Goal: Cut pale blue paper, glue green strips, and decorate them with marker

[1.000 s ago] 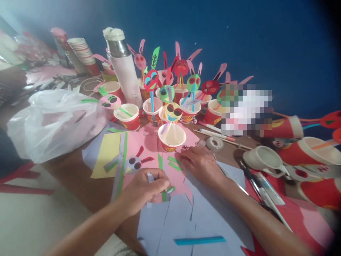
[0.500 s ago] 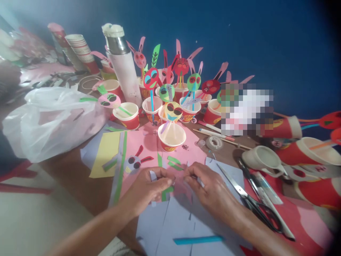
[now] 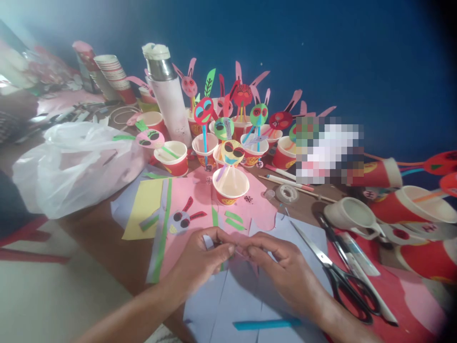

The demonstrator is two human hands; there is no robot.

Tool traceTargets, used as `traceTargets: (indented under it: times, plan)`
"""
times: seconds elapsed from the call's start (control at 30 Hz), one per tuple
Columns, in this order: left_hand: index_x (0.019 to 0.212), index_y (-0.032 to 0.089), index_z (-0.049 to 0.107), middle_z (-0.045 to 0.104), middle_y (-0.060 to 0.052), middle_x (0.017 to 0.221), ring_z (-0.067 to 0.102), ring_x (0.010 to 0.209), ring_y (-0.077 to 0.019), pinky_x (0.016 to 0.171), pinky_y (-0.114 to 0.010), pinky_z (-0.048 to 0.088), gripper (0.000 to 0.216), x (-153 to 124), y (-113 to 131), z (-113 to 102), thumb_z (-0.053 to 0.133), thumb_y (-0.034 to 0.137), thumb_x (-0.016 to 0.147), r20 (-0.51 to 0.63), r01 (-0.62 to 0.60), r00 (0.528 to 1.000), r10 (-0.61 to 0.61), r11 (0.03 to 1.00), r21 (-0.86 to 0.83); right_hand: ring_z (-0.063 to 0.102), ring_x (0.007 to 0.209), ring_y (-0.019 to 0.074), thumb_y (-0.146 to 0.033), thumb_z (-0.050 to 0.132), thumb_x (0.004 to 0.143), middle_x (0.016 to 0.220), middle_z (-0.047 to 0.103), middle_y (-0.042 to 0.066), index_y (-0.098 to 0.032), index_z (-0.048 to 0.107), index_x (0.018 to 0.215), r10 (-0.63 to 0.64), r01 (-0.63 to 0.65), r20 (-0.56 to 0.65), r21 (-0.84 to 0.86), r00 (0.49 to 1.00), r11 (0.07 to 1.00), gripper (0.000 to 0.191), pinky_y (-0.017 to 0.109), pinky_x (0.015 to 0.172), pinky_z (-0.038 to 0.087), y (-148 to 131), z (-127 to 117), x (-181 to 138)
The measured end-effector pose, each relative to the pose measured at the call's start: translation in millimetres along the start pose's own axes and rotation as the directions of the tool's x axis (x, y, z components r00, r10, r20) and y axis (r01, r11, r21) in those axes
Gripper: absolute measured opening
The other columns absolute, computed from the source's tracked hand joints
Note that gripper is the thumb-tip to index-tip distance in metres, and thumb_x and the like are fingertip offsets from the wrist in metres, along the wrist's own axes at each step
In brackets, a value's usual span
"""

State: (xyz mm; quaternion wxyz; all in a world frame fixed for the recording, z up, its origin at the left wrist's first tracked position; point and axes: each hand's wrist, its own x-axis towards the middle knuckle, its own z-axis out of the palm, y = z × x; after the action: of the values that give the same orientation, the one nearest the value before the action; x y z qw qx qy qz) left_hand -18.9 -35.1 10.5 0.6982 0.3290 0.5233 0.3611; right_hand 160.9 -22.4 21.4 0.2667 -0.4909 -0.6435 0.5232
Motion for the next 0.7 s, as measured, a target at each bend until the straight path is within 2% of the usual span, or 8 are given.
traceTargets:
  times: [0.13,0.27,0.57,0.7]
  plan:
    - [0.076,0.016,0.058,0.044,0.008,0.051,0.029,0.04,-0.0032,0.041,-0.018,0.023,0.019,0,0,3,0.067,0.032,0.072,0.015,0.008,1.0,-0.008,1.0,-0.03,0.06,0.068,0.0128,-0.032,0.056,0.086,0.074,0.067,-0.003,-0.025,0.065,0.103,0.131,-0.125,-0.022,0.171,0.991,0.977,0.02,0.025,0.067,0.046,5,6,-3]
    - [0.076,0.016,0.058,0.05,0.006,0.054,0.032,0.04,-0.0034,0.039,-0.018,0.024,0.019,-1,6,8,0.068,0.031,0.07,0.041,-0.021,0.999,0.022,0.999,-0.038,0.06,0.07,0.0125,-0.029,0.058,0.085,0.07,0.065,-0.005,-0.023,0.055,0.11,0.135,-0.133,0.014,0.291,0.991,0.947,0.025,0.026,0.071,0.045,5,11,-4]
    - [0.085,0.016,0.064,0.05,0.005,0.057,0.035,0.046,-0.0052,0.042,-0.017,0.027,0.018,-4,0,3,0.067,0.031,0.074,0.08,-0.069,0.995,0.063,0.996,0.063,0.058,0.067,0.0125,-0.028,0.058,0.084,0.063,0.058,-0.007,-0.021,0.048,0.104,0.175,-0.164,-0.009,0.31,0.984,0.937,0.023,0.025,0.063,0.041,2,10,-3]
    - [0.073,0.015,0.064,0.058,0.001,0.064,0.037,0.048,-0.0058,0.043,-0.018,0.027,0.013,-1,1,6,0.066,0.028,0.073,0.054,-0.093,0.995,0.085,0.982,0.167,0.057,0.064,0.0124,-0.028,0.058,0.083,0.063,0.059,-0.007,-0.022,0.051,0.104,0.193,-0.184,-0.005,0.283,0.981,0.941,0.023,0.025,0.062,0.042,1,13,-4]
